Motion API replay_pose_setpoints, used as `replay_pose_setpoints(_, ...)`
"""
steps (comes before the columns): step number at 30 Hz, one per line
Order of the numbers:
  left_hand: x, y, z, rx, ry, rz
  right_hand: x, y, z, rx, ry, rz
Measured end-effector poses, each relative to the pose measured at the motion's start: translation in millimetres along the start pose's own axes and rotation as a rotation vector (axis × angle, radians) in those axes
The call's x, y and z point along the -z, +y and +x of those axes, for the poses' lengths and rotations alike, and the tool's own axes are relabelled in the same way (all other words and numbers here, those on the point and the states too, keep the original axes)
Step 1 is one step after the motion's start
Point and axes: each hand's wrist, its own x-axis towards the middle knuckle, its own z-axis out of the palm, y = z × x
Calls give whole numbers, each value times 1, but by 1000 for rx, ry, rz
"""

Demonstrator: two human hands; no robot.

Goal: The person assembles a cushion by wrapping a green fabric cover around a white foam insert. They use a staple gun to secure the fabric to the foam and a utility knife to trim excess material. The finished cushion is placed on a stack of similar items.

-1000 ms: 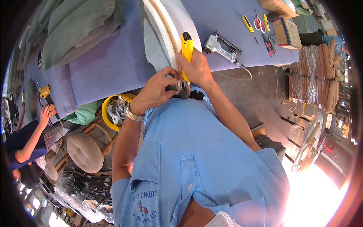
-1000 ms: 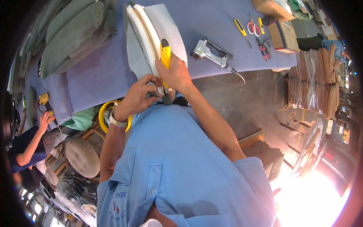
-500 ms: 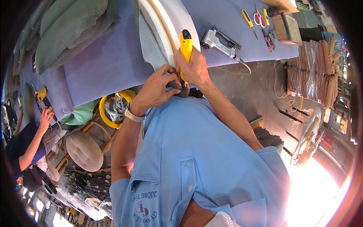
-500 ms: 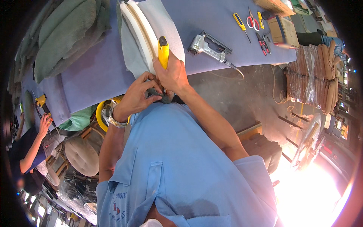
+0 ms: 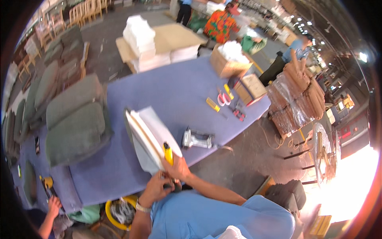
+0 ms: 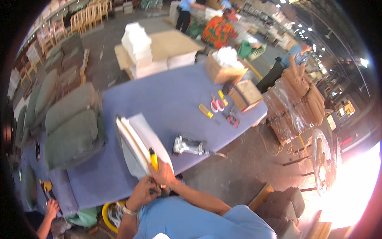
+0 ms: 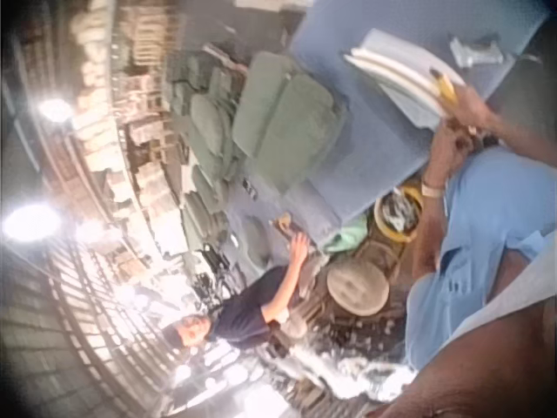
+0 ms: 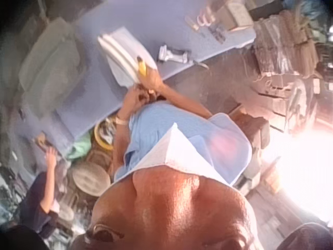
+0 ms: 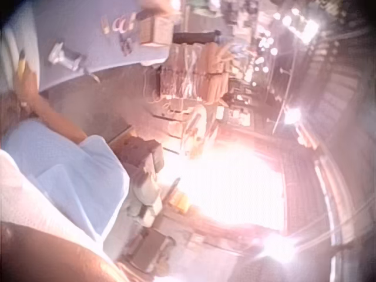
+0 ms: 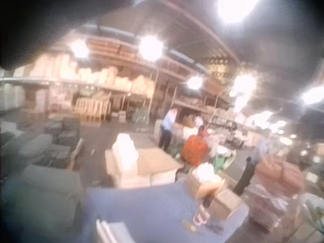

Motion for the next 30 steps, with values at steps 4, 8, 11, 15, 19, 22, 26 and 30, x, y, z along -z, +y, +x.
replay_pose_setpoints(4,-11,8,-5,52,84,-93,6,2,0,-75,-56,17)
replay_pose_setpoints(8,-27,24,-25,116,387,-438,22,-2,-2,-116,-10,35)
replay_pose_setpoints(11,-65,12,-44,162,721,-727,26,1,-4,-108,-15,58)
replay_pose_setpoints(15,-101,-2,-57,271,670,-525,28,3,-4,-73,-14,63)
replay_pose_setpoints(19,-138,-13,-50,297,441,-208,32,4,2,-80,-94,50)
replay_pose_setpoints(22,-130,18,-37,423,572,-254,28,-8,6,-104,-230,79)
replay_pose_setpoints(26,-169,19,-13,610,865,-202,28,30,22,9,-374,361)
replay_pose_setpoints(30,-165,37,-4,709,1077,-161,69,8,49,9,-255,556)
